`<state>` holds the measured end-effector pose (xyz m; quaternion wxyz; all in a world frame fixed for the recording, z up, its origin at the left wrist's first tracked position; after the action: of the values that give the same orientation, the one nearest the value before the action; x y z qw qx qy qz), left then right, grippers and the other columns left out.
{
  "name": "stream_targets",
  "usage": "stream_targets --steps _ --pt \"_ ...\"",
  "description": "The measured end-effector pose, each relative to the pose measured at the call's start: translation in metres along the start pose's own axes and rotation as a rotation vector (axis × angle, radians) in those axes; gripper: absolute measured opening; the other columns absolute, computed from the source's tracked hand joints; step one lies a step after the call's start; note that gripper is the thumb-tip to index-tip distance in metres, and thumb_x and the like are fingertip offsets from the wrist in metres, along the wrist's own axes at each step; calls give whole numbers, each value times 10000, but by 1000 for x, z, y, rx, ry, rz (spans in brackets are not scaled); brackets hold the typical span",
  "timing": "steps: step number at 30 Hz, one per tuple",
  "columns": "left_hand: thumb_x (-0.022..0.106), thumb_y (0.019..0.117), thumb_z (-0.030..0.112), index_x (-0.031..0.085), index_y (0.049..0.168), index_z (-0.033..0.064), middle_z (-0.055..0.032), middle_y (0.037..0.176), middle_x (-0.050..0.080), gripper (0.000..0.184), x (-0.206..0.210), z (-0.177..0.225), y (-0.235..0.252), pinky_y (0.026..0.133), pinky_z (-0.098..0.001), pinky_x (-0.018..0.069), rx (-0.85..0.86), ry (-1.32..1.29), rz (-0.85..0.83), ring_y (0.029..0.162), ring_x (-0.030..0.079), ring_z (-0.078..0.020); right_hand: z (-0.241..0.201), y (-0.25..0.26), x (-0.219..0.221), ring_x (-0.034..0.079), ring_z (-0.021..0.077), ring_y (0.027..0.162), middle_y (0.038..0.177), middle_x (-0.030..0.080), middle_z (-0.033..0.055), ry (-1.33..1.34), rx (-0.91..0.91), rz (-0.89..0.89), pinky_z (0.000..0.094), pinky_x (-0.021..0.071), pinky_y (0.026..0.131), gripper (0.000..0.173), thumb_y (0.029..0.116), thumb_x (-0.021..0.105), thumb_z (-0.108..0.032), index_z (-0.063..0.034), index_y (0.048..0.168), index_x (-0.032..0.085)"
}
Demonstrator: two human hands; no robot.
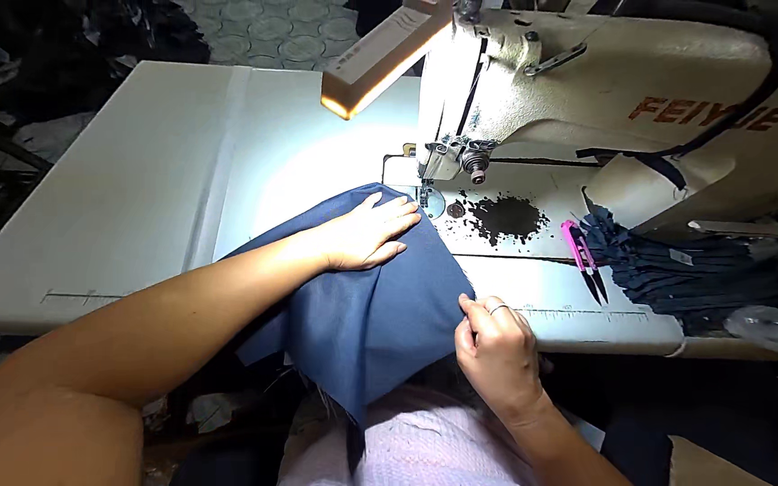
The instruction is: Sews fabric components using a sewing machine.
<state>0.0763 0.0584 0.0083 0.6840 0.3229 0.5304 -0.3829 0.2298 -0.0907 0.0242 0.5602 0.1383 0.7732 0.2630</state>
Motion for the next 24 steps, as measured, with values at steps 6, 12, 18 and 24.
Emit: stream_targets --steps 6,12,18,24 --pt "294 1078 372 414 1555 23 -173 1629 384 604 -3 -12 8 1216 -658 175 29 -5 -10 1544 304 -329 -2 8 4 711 257 709 782 726 120 -16 22 3 373 568 630 278 843 574 -86 -21 976 810" --pt "347 1069 352 436 1540 22 -167 1622 397 582 -8 -14 12 1226 -650 155 2 -58 -51 1547 297 -323 -3 10 6 705 251 700 762 716 113 -25 30 5 366 564 620 266 833 583 -76 -17 960 809" --pt "361 1066 348 454 1519 5 -178 1623 390 575 -9 -17 14 1228 -641 156 -5 -55 -45 1547 297 -322 -4 13 8 704 250 686 761 716 123 -24 37 22 360 562 606 264 828 581 -70 -13 948 809" --pt "370 1062 356 449 1521 1 -184 1625 384 586 -11 -26 20 1229 -642 153 13 -66 -44 1548 292 -328 -7 20 13 711 264 703 783 721 134 -22 30 6 379 573 625 254 834 589 -59 -4 957 804"
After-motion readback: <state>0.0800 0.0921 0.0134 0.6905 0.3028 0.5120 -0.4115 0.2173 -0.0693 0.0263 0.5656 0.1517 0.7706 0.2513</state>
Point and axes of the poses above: each hand's wrist, its own y-axis towards the middle knuckle, its own x-axis out of the palm, z = x × y, the point moved 8 cm from there along y, towards the middle knuckle
